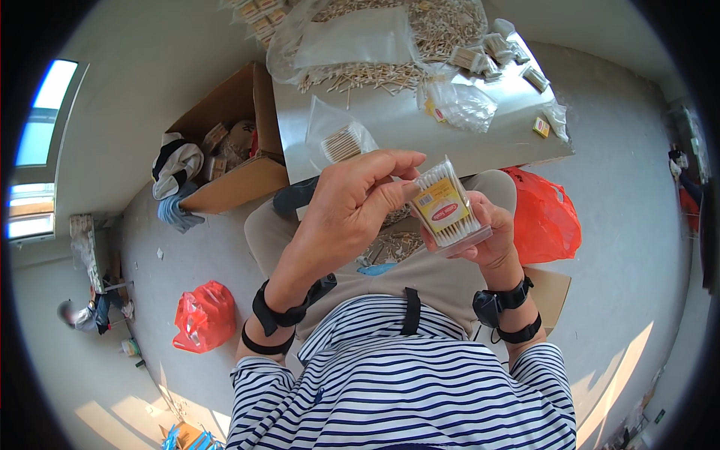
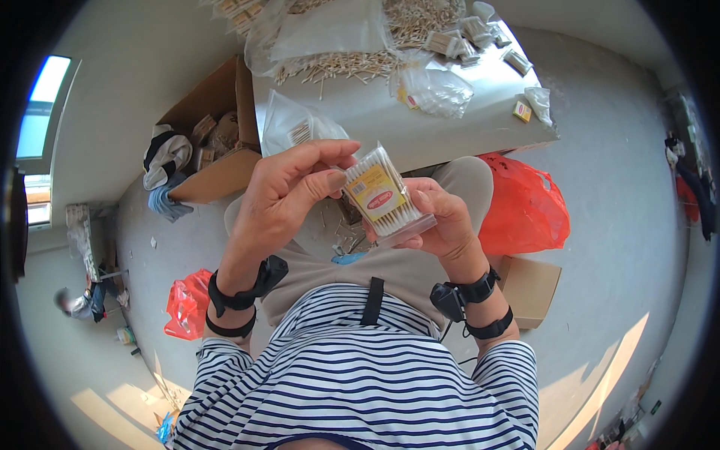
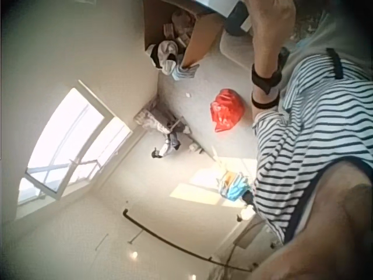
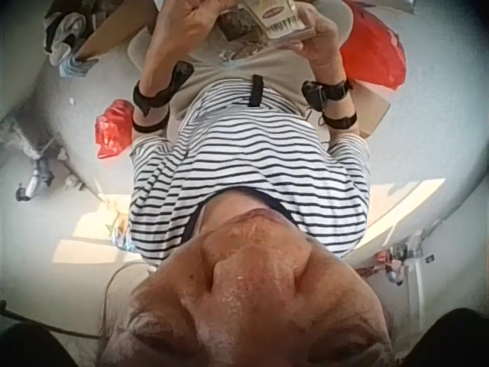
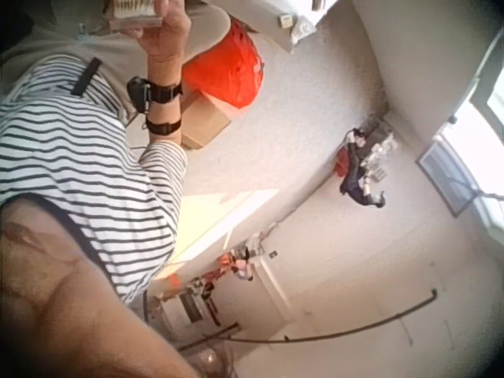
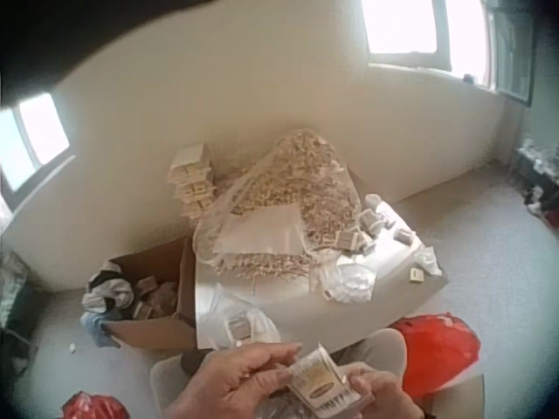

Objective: Packaging bundles of cotton swabs into small plastic bags.

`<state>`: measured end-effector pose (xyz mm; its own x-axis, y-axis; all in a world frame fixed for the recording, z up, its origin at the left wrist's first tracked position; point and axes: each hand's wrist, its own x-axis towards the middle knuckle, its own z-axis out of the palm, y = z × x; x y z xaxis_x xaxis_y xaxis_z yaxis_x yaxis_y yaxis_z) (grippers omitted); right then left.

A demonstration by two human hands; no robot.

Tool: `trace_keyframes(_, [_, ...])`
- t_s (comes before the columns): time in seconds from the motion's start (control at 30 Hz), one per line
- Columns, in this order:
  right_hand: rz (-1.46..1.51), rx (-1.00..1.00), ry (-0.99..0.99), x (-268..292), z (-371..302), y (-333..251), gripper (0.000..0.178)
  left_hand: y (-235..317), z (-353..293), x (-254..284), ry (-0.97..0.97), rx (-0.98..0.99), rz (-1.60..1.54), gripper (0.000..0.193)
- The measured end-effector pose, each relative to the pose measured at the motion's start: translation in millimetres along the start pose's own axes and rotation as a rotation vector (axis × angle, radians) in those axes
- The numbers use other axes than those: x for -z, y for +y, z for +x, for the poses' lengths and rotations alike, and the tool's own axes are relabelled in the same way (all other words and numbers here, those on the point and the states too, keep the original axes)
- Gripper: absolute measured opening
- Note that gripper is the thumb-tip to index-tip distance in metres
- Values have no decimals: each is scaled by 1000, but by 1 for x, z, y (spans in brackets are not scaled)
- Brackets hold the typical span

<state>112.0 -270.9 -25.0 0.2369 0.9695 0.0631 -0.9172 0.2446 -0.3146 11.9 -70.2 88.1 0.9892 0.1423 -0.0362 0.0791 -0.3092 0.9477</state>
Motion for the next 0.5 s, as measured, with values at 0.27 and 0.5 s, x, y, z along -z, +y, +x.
trace_keyframes(0.27, [-157,-135,31,-18,8,11,65,-6,-20,21,-108,39,-60,31])
trace_keyframes(0.5, [-143,-238,39,-17,13,16,65,-7,-23,29,-181,23,40,28])
